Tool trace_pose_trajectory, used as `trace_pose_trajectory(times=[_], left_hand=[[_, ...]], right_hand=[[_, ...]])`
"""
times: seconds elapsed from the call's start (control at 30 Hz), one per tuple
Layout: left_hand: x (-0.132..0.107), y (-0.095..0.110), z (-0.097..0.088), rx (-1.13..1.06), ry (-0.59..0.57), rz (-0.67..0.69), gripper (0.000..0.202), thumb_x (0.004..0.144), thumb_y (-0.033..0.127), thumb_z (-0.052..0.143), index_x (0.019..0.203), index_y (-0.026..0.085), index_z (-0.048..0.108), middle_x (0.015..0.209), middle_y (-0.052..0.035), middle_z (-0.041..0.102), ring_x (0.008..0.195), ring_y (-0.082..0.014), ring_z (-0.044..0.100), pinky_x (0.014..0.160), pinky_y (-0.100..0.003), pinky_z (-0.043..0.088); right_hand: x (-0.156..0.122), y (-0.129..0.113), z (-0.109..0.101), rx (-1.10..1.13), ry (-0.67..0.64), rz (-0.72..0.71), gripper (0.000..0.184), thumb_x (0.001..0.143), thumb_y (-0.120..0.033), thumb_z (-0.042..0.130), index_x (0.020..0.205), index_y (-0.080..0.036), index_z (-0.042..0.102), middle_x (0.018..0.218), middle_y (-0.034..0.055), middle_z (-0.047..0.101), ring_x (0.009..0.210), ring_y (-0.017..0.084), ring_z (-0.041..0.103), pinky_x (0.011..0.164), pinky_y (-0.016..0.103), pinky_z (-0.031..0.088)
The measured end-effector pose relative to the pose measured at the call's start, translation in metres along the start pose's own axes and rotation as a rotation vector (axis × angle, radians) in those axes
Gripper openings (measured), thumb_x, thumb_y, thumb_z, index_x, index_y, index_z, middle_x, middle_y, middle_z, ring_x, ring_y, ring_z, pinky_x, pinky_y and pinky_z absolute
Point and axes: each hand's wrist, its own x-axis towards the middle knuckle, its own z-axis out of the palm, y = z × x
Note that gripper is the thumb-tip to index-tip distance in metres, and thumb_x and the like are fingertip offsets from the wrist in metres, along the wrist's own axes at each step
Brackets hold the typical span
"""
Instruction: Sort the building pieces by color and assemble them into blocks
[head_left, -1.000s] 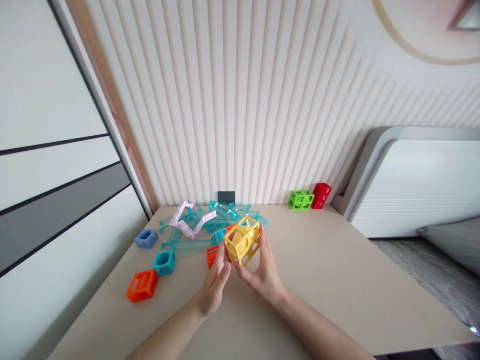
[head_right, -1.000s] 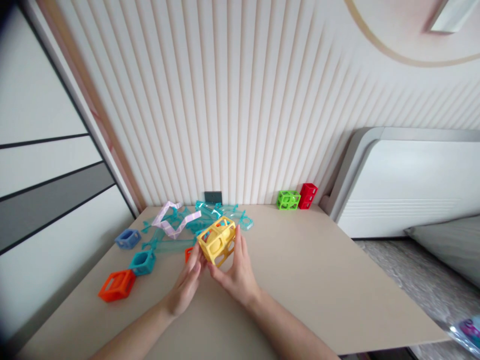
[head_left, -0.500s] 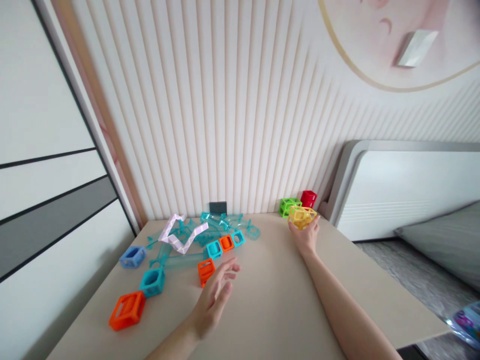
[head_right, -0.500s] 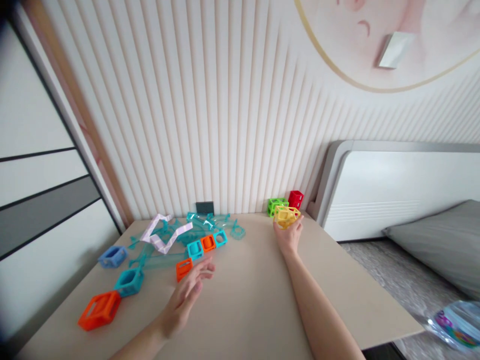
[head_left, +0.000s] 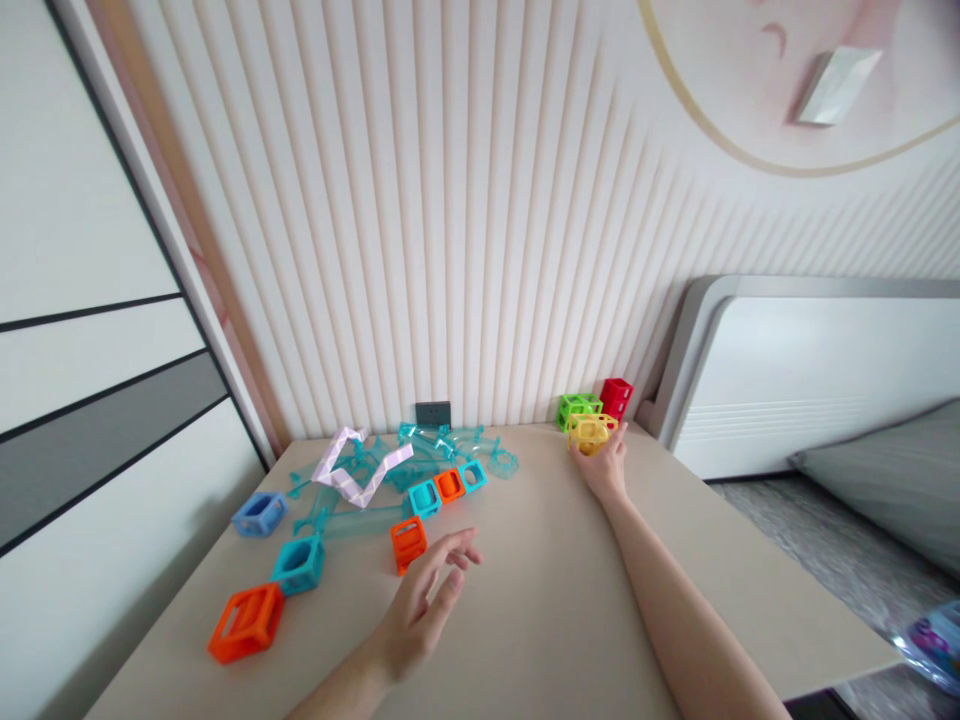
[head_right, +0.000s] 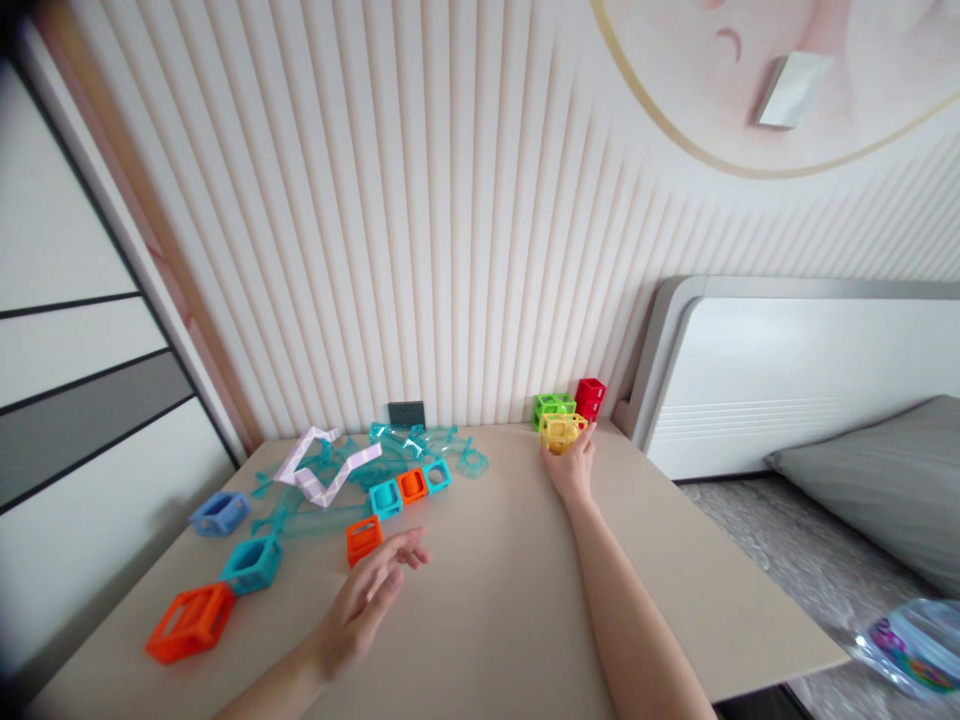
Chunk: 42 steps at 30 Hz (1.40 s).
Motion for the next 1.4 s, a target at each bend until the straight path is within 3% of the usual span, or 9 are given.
trace_pose_trajectory(times=[0.23, 0.47, 0.53, 0.6, 0.7, 0.77, 1.0, 1.23, 1.4], left_hand=[[0.0, -0.003, -0.003, 0.141, -0.011, 0.151, 0.036, 0.101, 0.037, 0.044, 0.132, 0.024, 0.057, 0.11, -0.0094, 0.069, 0.107, -0.0235, 0.062, 0.1, -0.039, 0.048], [0.03, 0.024, -0.032, 0.744, -0.197, 0.609, 0.036, 0.094, 0.019, 0.051, 0.128, 0.024, 0.063, 0.108, -0.01, 0.072, 0.104, -0.0261, 0.067, 0.095, -0.042, 0.053], [0.043, 0.027, -0.041, 0.901, -0.2, 0.669, 0.034, 0.094, 0.017, 0.05, 0.124, 0.023, 0.065, 0.107, -0.0099, 0.073, 0.104, -0.0265, 0.067, 0.095, -0.044, 0.053], [0.052, 0.023, -0.05, 0.976, -0.118, 0.705, 0.031, 0.094, 0.014, 0.049, 0.119, 0.022, 0.066, 0.105, -0.0095, 0.073, 0.102, -0.0257, 0.067, 0.094, -0.043, 0.054], [0.055, 0.008, -0.062, 0.957, 0.144, 0.665, 0.026, 0.094, 0.014, 0.05, 0.114, 0.021, 0.066, 0.1, -0.0092, 0.071, 0.1, -0.0246, 0.067, 0.093, -0.042, 0.054], [0.052, -0.002, -0.068, 0.927, 0.24, 0.598, 0.025, 0.094, 0.016, 0.05, 0.114, 0.021, 0.064, 0.104, -0.0095, 0.07, 0.105, -0.0252, 0.065, 0.097, -0.042, 0.053], [0.042, -0.006, -0.072, 0.9, 0.362, 0.458, 0.025, 0.095, 0.024, 0.052, 0.119, 0.022, 0.06, 0.112, -0.0101, 0.066, 0.111, -0.0266, 0.062, 0.099, -0.045, 0.052], [0.045, -0.006, -0.07, 0.908, 0.385, 0.391, 0.024, 0.096, 0.028, 0.051, 0.117, 0.022, 0.06, 0.112, -0.0096, 0.065, 0.111, -0.0267, 0.062, 0.1, -0.045, 0.051], [0.045, -0.006, -0.07, 0.933, 0.379, 0.332, 0.029, 0.095, 0.031, 0.052, 0.122, 0.021, 0.059, 0.115, -0.0108, 0.065, 0.114, -0.028, 0.061, 0.101, -0.047, 0.051]], right_hand=[[0.0, 0.003, 0.002, -0.157, 0.014, 0.017, 0.119, 0.072, -0.055, 0.065, 0.156, 0.0, 0.0, 0.143, 0.0322, 0.045, 0.125, 0.044, 0.052, 0.105, 0.054, 0.039], [0.001, 0.004, 0.001, -0.208, -0.005, 0.02, 0.122, 0.072, -0.053, 0.067, 0.154, 0.008, -0.001, 0.138, 0.0357, 0.047, 0.126, 0.045, 0.052, 0.104, 0.049, 0.042], [0.002, 0.005, 0.002, -0.201, -0.003, 0.028, 0.124, 0.071, -0.054, 0.067, 0.154, 0.007, -0.002, 0.14, 0.035, 0.046, 0.127, 0.044, 0.051, 0.104, 0.049, 0.042], [0.002, 0.006, 0.002, -0.185, 0.001, 0.028, 0.125, 0.071, -0.056, 0.067, 0.155, 0.006, -0.002, 0.141, 0.0348, 0.045, 0.129, 0.044, 0.049, 0.105, 0.05, 0.042], [0.002, 0.009, 0.004, -0.162, 0.005, 0.018, 0.125, 0.07, -0.056, 0.067, 0.154, 0.006, -0.001, 0.143, 0.0356, 0.043, 0.131, 0.045, 0.047, 0.106, 0.05, 0.041], [0.003, 0.01, 0.004, -0.156, 0.0, 0.017, 0.125, 0.069, -0.055, 0.067, 0.154, 0.007, -0.002, 0.145, 0.0359, 0.041, 0.132, 0.045, 0.046, 0.107, 0.05, 0.04], [0.006, 0.008, 0.003, -0.151, -0.041, 0.03, 0.126, 0.068, -0.056, 0.065, 0.154, 0.006, -0.004, 0.153, 0.0353, 0.031, 0.137, 0.045, 0.042, 0.111, 0.051, 0.037], [-0.001, 0.003, 0.0, -0.137, -0.033, -0.005, 0.131, 0.065, -0.059, 0.068, 0.152, 0.012, 0.0, 0.157, 0.0381, 0.015, 0.146, 0.048, 0.024, 0.116, 0.051, 0.03], [-0.016, -0.009, -0.011, -0.151, 0.061, -0.111, 0.106, 0.079, -0.053, 0.06, 0.156, -0.001, 0.009, 0.161, 0.0318, 0.014, 0.148, 0.046, 0.021, 0.115, 0.06, 0.028]])
